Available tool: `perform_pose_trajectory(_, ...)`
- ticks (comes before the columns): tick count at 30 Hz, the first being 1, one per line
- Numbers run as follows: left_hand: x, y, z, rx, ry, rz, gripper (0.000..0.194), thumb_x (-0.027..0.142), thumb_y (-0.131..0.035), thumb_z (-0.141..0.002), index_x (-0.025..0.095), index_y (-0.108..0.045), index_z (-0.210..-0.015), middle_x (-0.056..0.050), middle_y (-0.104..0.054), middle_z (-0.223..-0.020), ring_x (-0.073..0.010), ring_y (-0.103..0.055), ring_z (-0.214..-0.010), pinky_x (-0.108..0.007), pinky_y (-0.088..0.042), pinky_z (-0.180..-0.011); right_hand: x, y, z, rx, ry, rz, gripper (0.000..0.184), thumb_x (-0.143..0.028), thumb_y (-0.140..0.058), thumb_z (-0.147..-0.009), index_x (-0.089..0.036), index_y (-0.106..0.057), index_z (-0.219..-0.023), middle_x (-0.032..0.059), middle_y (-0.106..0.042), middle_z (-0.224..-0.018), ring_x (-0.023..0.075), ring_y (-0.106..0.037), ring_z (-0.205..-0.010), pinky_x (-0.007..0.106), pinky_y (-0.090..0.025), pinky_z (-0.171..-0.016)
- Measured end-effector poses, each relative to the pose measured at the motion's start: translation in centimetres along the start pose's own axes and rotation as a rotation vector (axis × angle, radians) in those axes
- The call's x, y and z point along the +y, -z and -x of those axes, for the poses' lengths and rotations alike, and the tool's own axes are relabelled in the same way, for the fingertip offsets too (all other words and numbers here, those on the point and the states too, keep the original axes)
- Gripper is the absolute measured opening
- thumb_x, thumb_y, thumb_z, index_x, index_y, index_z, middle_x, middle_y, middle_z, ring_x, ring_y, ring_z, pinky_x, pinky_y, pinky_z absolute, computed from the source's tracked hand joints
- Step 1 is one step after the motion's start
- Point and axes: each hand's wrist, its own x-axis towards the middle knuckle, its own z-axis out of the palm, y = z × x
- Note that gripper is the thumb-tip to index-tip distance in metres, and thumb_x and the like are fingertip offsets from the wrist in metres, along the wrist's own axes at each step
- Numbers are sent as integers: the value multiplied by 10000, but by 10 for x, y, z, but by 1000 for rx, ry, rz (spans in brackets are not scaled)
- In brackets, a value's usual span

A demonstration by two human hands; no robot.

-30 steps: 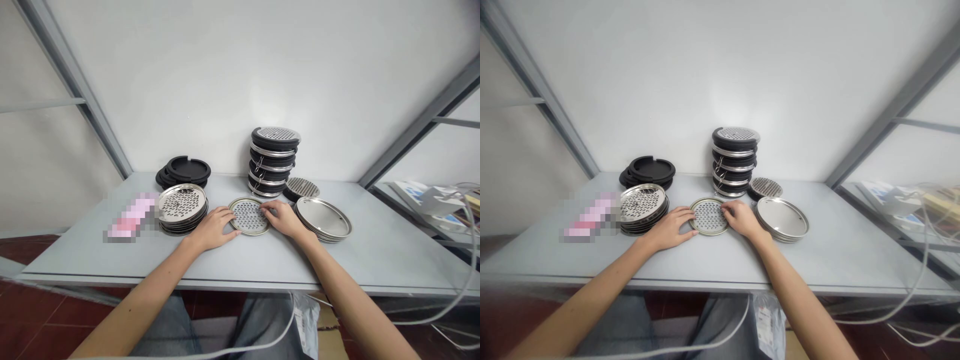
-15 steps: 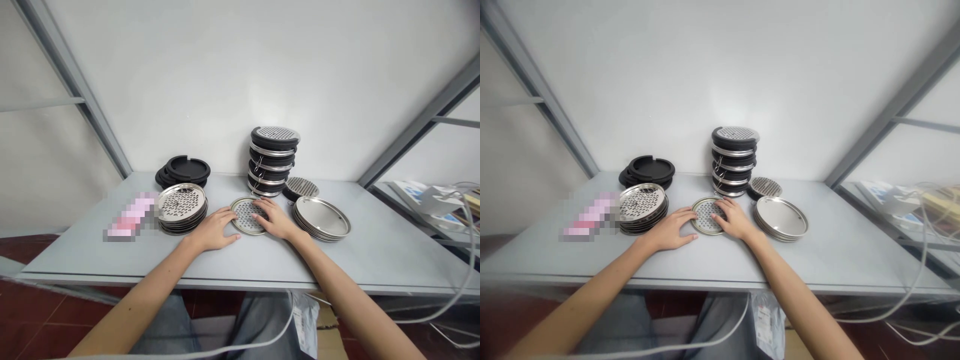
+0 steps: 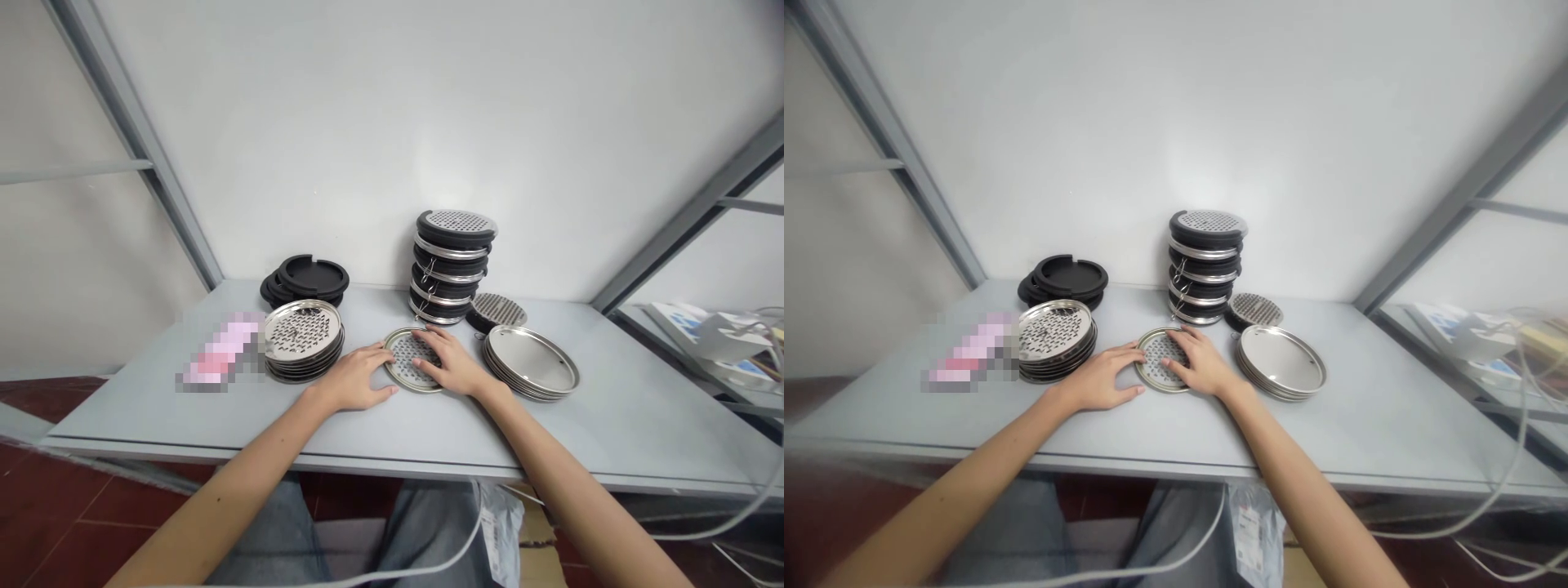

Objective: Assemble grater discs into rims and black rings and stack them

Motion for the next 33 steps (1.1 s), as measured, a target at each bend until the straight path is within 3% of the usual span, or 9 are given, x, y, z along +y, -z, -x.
perform_pose_trajectory(15,-2,-3,-2,47,-40,3,429,376,-659,-809,183,-587,-1185,-91,-632,-1227,-254,-468,-1284,-419,-403,-1084,-2,1,-1,-20,5,17,558,-492,-508,-880,-155,-505,-1325,149,-570,-1306,327,-457,-1257,525,-361,-1039)
perform_pose_trajectory(21,-2,-6,-3,60,-44,-15,416,376,-668,-804,186,-592,-1166,-108,-581,-1287,-262,-466,-1277,-432,-389,-1091,-1,1,-1,-26,10,18,556,-493,-500,-884,-156,-503,-1327,150,-569,-1309,324,-450,-1267,523,-362,-1041)
perform_pose_trajectory(33,-1,-7,-2,72,2,14,639,393,-640,-814,169,-384,-1355,-149,-489,-1341,-283,-422,-1293,-451,-370,-1088,-8,1,0,-22,19,13,533,-468,-521,-877,-154,-520,-1307,144,-571,-1305,319,-453,-1259,520,-358,-1041)
